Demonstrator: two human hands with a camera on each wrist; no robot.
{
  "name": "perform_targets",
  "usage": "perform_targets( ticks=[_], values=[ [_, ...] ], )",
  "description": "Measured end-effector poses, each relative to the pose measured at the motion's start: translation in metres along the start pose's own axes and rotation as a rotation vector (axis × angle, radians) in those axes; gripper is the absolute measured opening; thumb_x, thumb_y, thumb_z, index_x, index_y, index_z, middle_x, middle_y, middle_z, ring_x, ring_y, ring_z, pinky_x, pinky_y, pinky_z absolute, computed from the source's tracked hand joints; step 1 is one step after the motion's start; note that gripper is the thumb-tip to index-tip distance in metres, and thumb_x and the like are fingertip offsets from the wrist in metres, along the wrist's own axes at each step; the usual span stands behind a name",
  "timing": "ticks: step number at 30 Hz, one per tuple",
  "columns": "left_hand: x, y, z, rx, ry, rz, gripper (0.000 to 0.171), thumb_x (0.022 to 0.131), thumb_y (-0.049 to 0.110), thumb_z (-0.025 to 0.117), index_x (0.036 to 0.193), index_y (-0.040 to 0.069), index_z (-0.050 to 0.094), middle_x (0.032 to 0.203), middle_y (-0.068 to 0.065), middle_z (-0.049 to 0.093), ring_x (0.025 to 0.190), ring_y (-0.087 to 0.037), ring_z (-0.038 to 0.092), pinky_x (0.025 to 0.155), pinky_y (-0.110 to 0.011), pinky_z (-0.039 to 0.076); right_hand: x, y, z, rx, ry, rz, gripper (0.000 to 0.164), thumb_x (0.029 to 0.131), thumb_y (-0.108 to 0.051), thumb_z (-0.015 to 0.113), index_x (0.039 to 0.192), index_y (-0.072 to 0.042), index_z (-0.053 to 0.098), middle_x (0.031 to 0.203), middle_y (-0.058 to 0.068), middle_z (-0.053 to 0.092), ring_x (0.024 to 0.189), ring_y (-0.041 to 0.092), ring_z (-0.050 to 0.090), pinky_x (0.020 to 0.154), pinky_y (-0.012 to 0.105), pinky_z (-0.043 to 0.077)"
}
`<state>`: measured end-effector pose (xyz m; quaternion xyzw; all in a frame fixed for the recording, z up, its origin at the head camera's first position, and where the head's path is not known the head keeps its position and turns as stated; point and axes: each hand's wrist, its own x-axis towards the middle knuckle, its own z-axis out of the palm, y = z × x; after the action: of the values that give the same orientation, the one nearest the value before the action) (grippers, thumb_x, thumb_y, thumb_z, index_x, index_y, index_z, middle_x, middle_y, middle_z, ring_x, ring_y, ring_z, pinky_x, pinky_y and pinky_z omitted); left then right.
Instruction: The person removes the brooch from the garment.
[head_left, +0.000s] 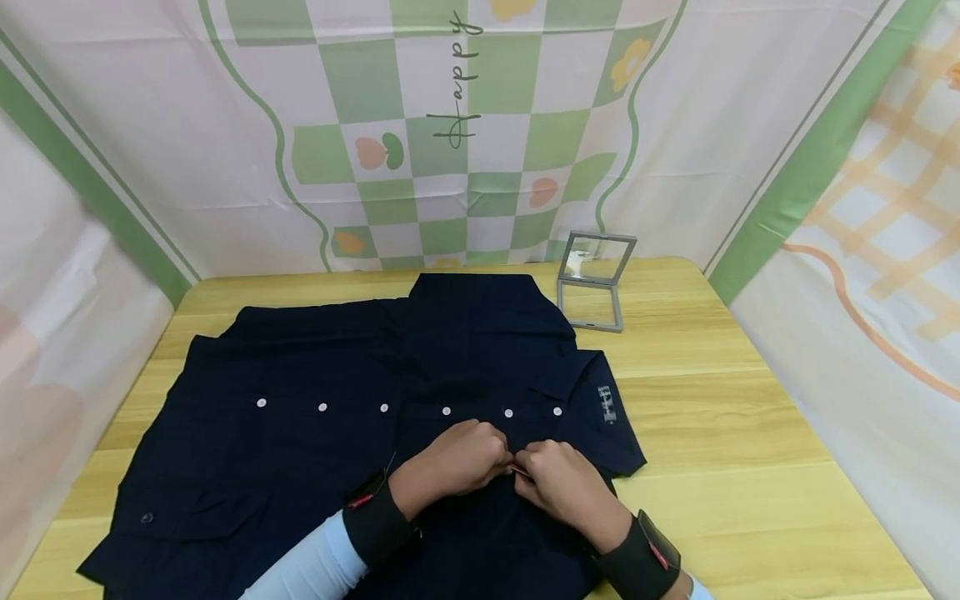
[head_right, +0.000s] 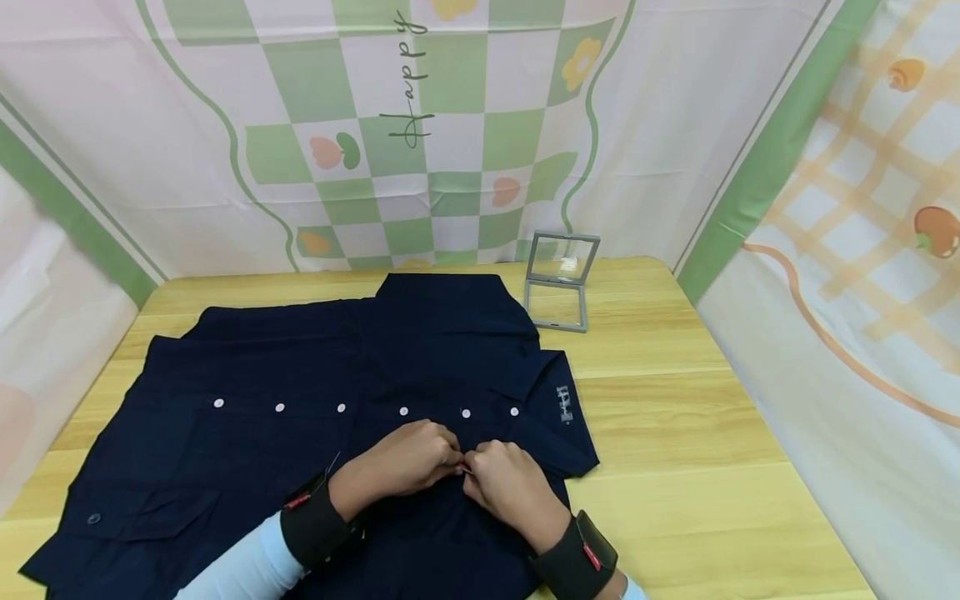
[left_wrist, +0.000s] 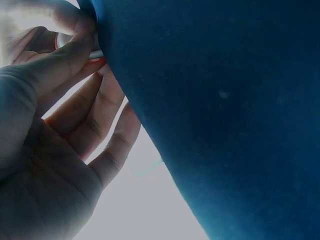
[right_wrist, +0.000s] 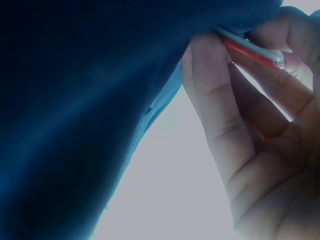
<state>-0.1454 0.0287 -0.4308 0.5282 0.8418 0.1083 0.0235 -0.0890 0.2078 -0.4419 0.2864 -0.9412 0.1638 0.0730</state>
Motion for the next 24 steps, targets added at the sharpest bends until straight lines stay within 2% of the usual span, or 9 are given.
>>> perform_targets(
  ticks=[12, 19, 24],
  values=[
    [-0.0002, 0.0009, -0.0005, 0.047, 0.015, 0.001, 0.022, 0.092, 0.022, 0.069, 0.071, 0.018, 0.071, 0.067, 0.008, 0.060, 0.056, 0.001, 0.050, 0.052, -0.011, 0.036, 0.0011, -0.0003, -0.0013, -0.016, -0.007, 0.003, 0.039, 0.080, -0.007, 0.073, 0.059, -0.020, 0.042, 0.057, -0.009, 0.034, 0.049, -0.003, 0.029, 0.047, 0.014, 0.022],
    [-0.0013, 0.0008, -0.0021, 0.042, 0.057, 0.039, 0.023, 0.090, 0.021, 0.071, 0.067, 0.017, 0.069, 0.064, 0.008, 0.058, 0.053, 0.001, 0.047, 0.050, -0.011, 0.035, 0.0005, -0.0003, -0.0002, -0.013, -0.006, 0.000, 0.039, 0.080, -0.007, 0.074, 0.059, -0.020, 0.043, 0.056, -0.009, 0.035, 0.049, -0.003, 0.030, 0.047, 0.013, 0.022],
    [-0.0005, 0.0009, -0.0018, 0.036, 0.033, 0.025, 0.023, 0.092, 0.021, 0.070, 0.069, 0.017, 0.070, 0.065, 0.007, 0.059, 0.054, 0.000, 0.049, 0.051, -0.011, 0.036, 0.0006, -0.0002, -0.0010, -0.023, -0.012, 0.001, 0.037, 0.080, -0.007, 0.074, 0.060, -0.020, 0.045, 0.057, -0.009, 0.037, 0.049, -0.002, 0.033, 0.047, 0.014, 0.024]
  ],
)
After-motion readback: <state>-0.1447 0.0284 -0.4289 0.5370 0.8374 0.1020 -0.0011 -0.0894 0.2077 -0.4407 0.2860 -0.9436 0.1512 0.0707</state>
